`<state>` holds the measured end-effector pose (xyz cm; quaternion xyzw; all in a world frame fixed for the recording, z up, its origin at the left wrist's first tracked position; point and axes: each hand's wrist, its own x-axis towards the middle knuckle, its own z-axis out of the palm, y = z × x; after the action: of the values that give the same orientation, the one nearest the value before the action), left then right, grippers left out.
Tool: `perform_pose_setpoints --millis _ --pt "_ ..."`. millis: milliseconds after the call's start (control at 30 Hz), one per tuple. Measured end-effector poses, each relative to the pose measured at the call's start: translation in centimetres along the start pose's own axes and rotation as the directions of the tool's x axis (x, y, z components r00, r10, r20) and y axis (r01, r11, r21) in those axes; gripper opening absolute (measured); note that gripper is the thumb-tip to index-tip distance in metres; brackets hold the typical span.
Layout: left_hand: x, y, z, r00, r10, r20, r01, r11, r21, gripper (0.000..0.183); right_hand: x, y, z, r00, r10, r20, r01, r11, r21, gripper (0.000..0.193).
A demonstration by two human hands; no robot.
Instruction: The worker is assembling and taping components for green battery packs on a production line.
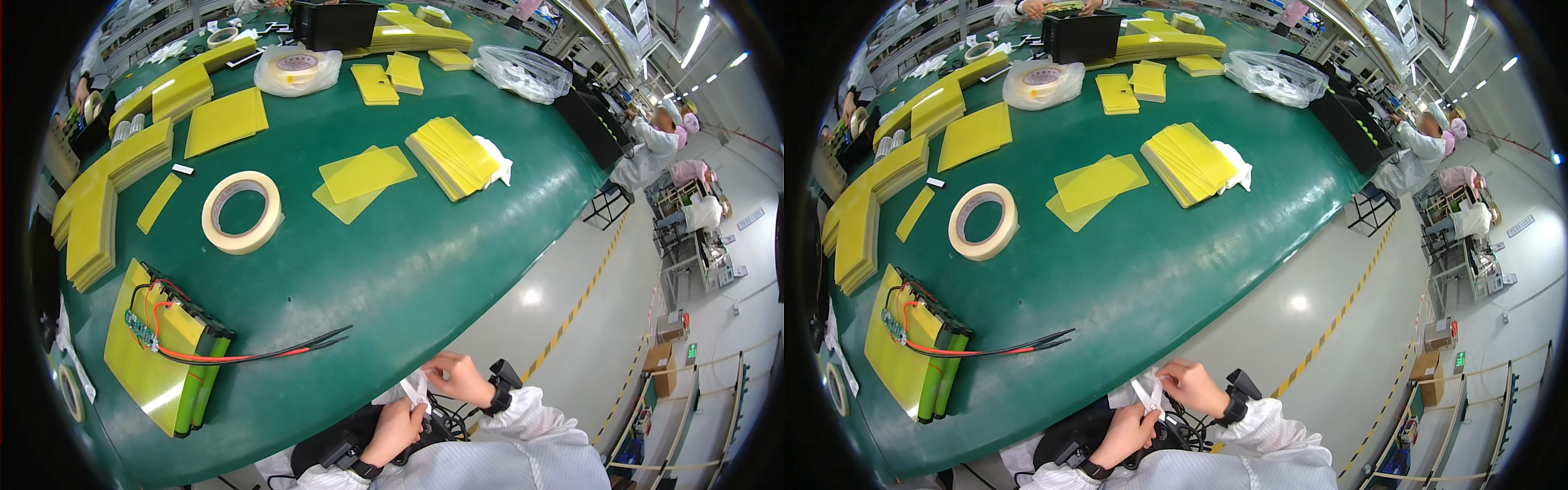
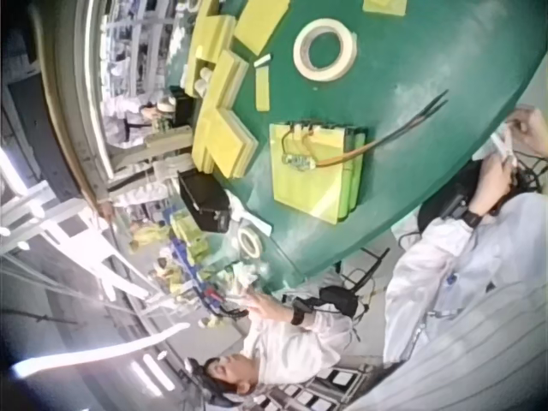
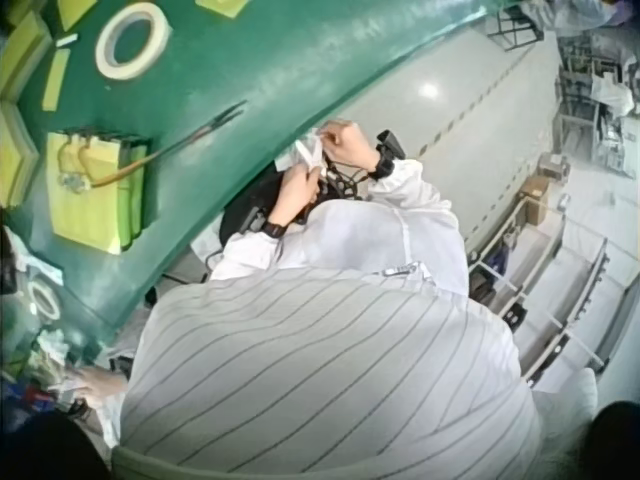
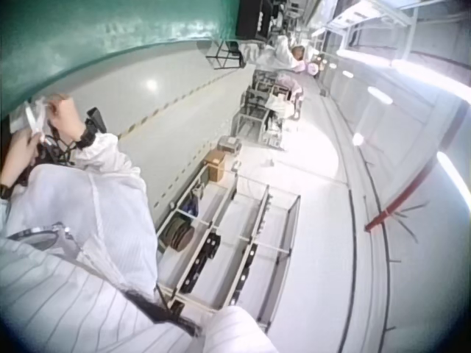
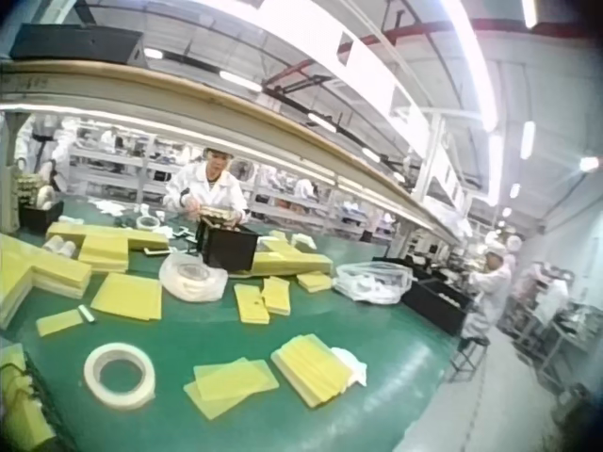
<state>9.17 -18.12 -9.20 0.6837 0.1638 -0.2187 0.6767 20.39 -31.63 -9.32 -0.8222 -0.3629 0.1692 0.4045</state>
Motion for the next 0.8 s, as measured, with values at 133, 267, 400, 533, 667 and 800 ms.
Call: perform_pose_setpoints --millis 133,267,400,533,667,800 --pt "-0.1 0.1 -0.2 1.000 -0.017 0.023 0.017 1.000 -0.010 0.028 -0.6 -1.5 0.1 0.994 -0.087 0.069 0.088 0.996 -0.012 0.011" --pt "-0.2 0.4 -0.3 1.000 -0.016 0.023 0.015 1.000 0.018 0.029 0.7 -0.4 -0.3 0.986 0.160 0.050 -0.160 0.987 0.002 0.009" --pt "-0.2 -0.4 -0.1 1.000 -0.006 0.028 0.006 1.000 0.030 0.029 -0.7 -1.8 0.7 0.987 -0.134 0.087 0.144 0.983 -0.117 0.013" --pt "-0.3 0.1 0.0 1.000 0.013 0.002 -0.013 1.000 0.009 0.030 0.7 -0.7 0.0 0.980 0.189 0.064 -0.188 0.982 -0.019 0.012" --pt "-0.2 0.1 -0.1 1.000 -0.001 0.014 0.000 1.000 0.017 0.031 -0.4 -1.8 0.7 0.994 -0.068 0.084 0.075 0.993 -0.089 0.014" --pt "-0.5 -0.2 0.0 1.000 -0.018 0.022 0.018 1.000 0.004 0.032 0.7 -0.8 0.2 0.981 0.185 0.066 -0.181 0.982 -0.062 0.014"
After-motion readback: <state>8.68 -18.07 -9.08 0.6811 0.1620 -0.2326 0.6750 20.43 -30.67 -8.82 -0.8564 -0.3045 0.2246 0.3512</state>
